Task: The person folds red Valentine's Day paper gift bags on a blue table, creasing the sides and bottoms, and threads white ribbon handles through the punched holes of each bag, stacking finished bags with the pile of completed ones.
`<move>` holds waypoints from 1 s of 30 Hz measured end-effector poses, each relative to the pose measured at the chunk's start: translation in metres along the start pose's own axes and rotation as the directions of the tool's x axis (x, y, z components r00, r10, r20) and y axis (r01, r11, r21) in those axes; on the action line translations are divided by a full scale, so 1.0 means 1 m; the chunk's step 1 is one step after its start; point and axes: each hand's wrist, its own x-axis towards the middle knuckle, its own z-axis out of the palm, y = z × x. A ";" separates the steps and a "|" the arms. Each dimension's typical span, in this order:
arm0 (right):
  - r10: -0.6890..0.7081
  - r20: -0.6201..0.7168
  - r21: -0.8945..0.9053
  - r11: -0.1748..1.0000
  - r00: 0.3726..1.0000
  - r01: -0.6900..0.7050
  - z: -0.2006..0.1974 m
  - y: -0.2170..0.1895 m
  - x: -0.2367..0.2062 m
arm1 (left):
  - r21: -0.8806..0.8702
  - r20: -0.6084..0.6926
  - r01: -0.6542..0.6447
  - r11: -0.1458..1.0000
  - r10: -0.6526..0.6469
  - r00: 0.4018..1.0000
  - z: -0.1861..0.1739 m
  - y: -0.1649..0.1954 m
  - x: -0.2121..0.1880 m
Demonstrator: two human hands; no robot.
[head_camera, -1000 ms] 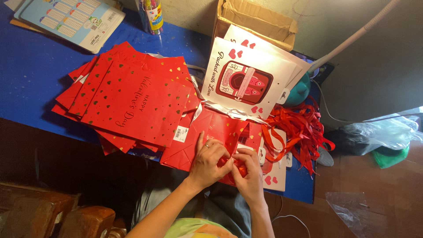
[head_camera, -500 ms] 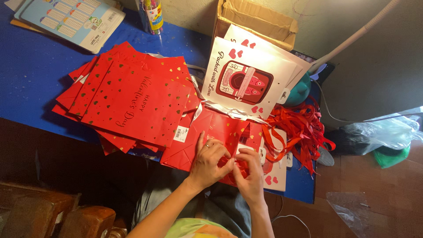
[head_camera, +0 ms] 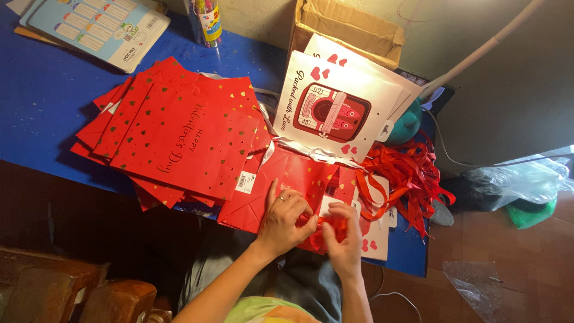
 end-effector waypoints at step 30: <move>0.066 0.018 -0.114 0.991 0.998 -0.064 0.009 0.006 -0.002 | -0.369 0.237 0.165 0.915 -0.079 0.968 -0.019 -0.017 0.007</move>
